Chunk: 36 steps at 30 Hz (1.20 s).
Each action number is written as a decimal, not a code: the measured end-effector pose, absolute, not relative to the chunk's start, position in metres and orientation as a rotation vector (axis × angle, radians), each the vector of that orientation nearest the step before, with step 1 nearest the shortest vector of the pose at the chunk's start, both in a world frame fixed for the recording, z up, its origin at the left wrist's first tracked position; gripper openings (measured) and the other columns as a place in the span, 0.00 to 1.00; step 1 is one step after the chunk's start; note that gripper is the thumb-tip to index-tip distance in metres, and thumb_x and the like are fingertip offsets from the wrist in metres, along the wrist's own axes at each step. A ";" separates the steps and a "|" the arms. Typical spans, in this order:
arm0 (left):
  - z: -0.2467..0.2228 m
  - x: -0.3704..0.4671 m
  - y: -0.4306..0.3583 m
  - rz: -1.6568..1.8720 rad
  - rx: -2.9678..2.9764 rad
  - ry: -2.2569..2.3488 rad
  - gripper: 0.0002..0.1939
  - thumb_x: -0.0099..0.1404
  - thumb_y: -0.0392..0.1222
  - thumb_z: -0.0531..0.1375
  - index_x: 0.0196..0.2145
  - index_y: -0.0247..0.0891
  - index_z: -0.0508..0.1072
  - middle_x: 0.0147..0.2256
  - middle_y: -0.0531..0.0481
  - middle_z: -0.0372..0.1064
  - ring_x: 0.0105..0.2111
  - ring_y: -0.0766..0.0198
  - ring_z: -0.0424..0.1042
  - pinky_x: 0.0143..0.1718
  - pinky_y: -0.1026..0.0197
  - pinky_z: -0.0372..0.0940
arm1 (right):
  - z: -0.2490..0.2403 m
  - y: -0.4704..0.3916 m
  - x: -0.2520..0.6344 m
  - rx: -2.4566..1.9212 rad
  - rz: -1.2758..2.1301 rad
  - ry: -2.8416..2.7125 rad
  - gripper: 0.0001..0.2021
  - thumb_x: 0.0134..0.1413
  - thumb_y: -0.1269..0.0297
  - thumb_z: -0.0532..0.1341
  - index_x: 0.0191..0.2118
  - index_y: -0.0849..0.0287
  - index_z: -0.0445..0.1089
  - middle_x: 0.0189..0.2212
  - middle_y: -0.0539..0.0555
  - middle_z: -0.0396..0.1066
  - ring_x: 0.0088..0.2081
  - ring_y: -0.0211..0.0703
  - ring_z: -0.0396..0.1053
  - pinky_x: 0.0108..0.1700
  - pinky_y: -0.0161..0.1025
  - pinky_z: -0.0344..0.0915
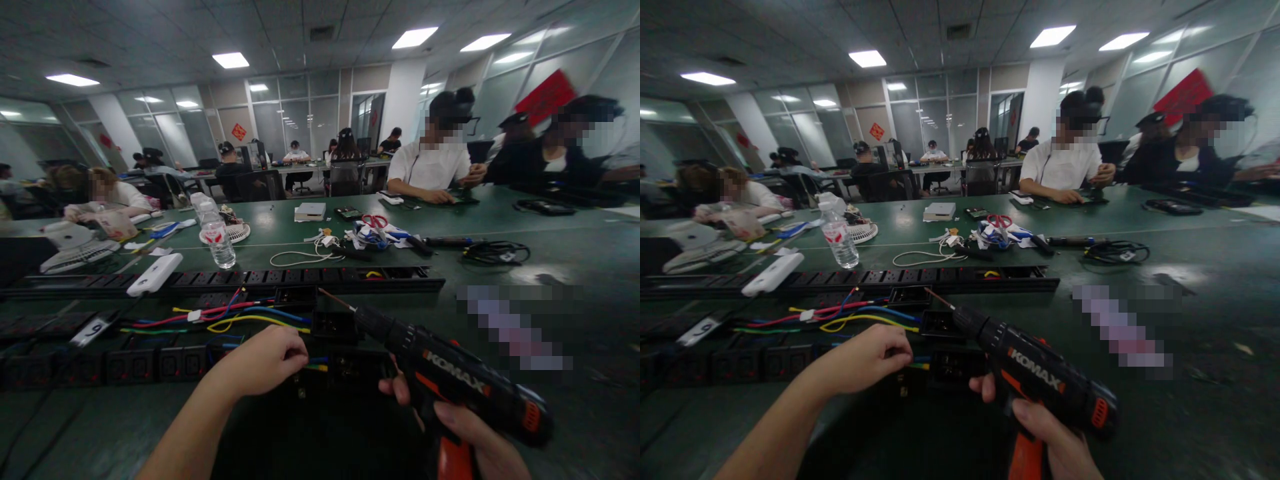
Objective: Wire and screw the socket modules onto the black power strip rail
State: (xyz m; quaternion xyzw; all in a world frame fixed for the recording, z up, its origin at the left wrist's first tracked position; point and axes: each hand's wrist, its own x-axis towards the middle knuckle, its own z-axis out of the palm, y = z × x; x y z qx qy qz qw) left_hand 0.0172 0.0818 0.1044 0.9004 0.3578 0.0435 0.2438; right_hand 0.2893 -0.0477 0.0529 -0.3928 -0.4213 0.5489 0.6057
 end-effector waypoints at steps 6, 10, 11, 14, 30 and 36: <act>0.095 0.023 0.075 0.281 2.492 1.063 0.09 0.64 0.40 0.58 0.41 0.42 0.75 0.42 0.50 0.70 0.43 0.60 0.69 0.48 0.59 0.62 | 0.058 -0.052 0.282 -0.904 1.212 -0.916 0.15 0.51 0.53 0.64 0.41 0.57 0.77 0.34 0.60 0.76 0.45 0.66 0.73 0.56 0.62 0.61; 0.084 0.031 0.068 0.232 2.471 1.105 0.12 0.65 0.40 0.57 0.46 0.41 0.72 0.45 0.48 0.71 0.48 0.57 0.68 0.53 0.56 0.60 | 0.057 -0.052 0.280 -0.851 1.230 -0.929 0.15 0.51 0.54 0.65 0.43 0.54 0.78 0.32 0.57 0.77 0.44 0.62 0.74 0.54 0.56 0.65; 0.083 0.033 0.067 0.214 2.460 1.100 0.12 0.65 0.40 0.56 0.47 0.41 0.72 0.45 0.47 0.71 0.48 0.57 0.68 0.53 0.56 0.61 | 0.056 -0.052 0.280 -0.843 1.234 -0.939 0.16 0.52 0.54 0.65 0.45 0.53 0.77 0.32 0.56 0.77 0.44 0.62 0.74 0.54 0.55 0.65; 0.081 0.038 0.067 0.175 2.434 1.081 0.11 0.65 0.40 0.56 0.44 0.41 0.73 0.44 0.47 0.72 0.47 0.56 0.68 0.51 0.56 0.62 | 0.053 -0.050 0.282 -0.821 1.232 -0.970 0.16 0.53 0.55 0.63 0.46 0.54 0.77 0.33 0.56 0.77 0.44 0.60 0.74 0.53 0.54 0.65; 0.080 0.048 0.080 0.254 2.216 1.129 0.10 0.63 0.38 0.57 0.41 0.40 0.76 0.39 0.49 0.76 0.40 0.60 0.74 0.41 0.61 0.65 | 0.087 -0.029 0.284 -0.951 1.280 -1.220 0.13 0.51 0.57 0.61 0.39 0.57 0.78 0.34 0.57 0.76 0.45 0.61 0.72 0.54 0.57 0.61; 0.089 0.030 0.078 0.345 2.282 1.206 0.12 0.63 0.41 0.60 0.45 0.42 0.77 0.41 0.49 0.76 0.41 0.57 0.72 0.44 0.58 0.64 | 0.086 -0.023 0.289 -0.949 1.327 -1.232 0.13 0.52 0.56 0.62 0.36 0.58 0.78 0.36 0.58 0.76 0.45 0.61 0.71 0.53 0.54 0.63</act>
